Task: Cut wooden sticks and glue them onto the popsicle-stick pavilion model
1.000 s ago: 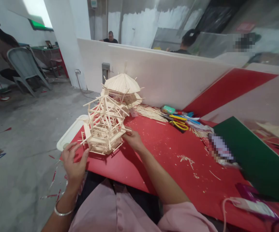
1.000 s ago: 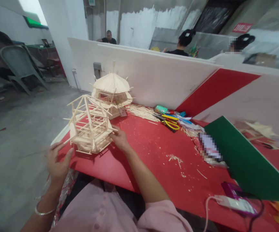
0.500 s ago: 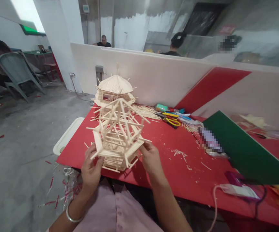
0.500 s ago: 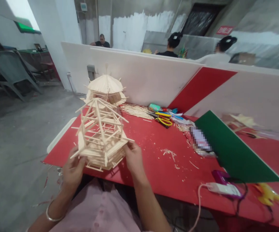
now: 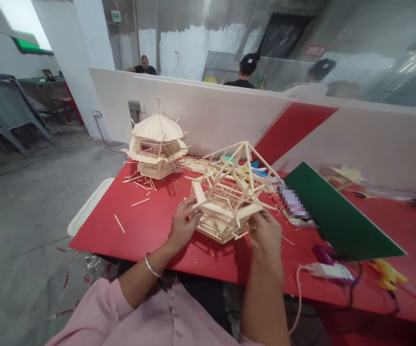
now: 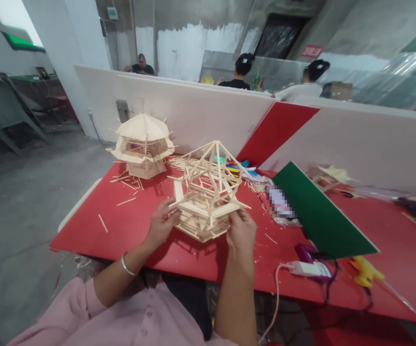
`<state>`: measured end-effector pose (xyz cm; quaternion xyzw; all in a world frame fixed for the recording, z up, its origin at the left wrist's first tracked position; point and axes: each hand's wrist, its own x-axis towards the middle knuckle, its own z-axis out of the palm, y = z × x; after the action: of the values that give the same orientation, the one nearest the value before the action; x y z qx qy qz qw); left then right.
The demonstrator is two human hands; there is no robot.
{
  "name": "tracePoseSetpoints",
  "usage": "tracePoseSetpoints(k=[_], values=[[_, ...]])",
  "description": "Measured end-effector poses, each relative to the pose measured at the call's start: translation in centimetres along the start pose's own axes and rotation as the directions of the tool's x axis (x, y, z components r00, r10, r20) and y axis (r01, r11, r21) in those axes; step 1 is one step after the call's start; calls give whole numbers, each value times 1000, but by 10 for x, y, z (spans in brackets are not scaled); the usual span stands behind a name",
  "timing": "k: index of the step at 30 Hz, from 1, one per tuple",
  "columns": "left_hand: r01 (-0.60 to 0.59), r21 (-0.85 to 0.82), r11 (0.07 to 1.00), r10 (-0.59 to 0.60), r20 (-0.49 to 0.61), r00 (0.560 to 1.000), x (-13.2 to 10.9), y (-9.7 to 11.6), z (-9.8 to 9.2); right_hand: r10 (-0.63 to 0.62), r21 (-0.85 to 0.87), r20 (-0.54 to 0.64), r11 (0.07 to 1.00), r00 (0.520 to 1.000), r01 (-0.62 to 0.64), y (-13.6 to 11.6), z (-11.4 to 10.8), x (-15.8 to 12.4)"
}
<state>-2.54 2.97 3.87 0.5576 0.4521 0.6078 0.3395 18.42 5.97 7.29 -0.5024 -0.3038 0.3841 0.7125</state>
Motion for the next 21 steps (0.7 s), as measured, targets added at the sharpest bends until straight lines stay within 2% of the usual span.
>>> tracePoseSetpoints(k=[2, 3, 5, 7, 10, 12, 13, 15, 17, 19, 21], values=[[-47, 80, 996, 39, 97, 995, 2, -9, -7, 22, 36, -12, 999, 1000, -22, 9, 0, 9], [-91, 139, 986, 69, 153, 986, 2, -12, -16, 37, 49, -15, 998, 999, -36, 13, 1, 14], [-211, 284, 935, 134, 268, 954, -1, -14, -49, 57, 68, -22, 996, 998, -55, 21, 3, 22], [-325, 450, 832, 146, 387, 910, -5, -16, -99, 61, 90, -36, 994, 997, -57, 27, 4, 30], [-478, 665, 574, 52, 553, 832, -15, -22, -188, 55, 108, -55, 993, 997, -49, 33, 4, 36], [-491, 779, 390, -65, 556, 829, -23, -31, -236, 34, 94, -63, 995, 997, -28, 34, 5, 37], [-485, 814, 320, -123, 543, 831, -26, -37, -253, 17, 91, -71, 996, 997, -10, 34, 6, 37], [-495, 832, 252, -196, 545, 815, -29, -49, -269, -8, 96, -100, 995, 995, 17, 33, 9, 34], [-479, 847, 230, -243, 526, 815, -23, -61, -267, -15, 100, -114, 995, 993, 27, 31, 12, 31], [-411, 887, 209, -265, 456, 850, -5, -72, -255, -23, 96, -105, 995, 994, 33, 29, 15, 27], [-297, 939, 171, -262, 334, 905, 23, -82, -242, -32, 94, -92, 995, 995, 41, 25, 17, 21]])
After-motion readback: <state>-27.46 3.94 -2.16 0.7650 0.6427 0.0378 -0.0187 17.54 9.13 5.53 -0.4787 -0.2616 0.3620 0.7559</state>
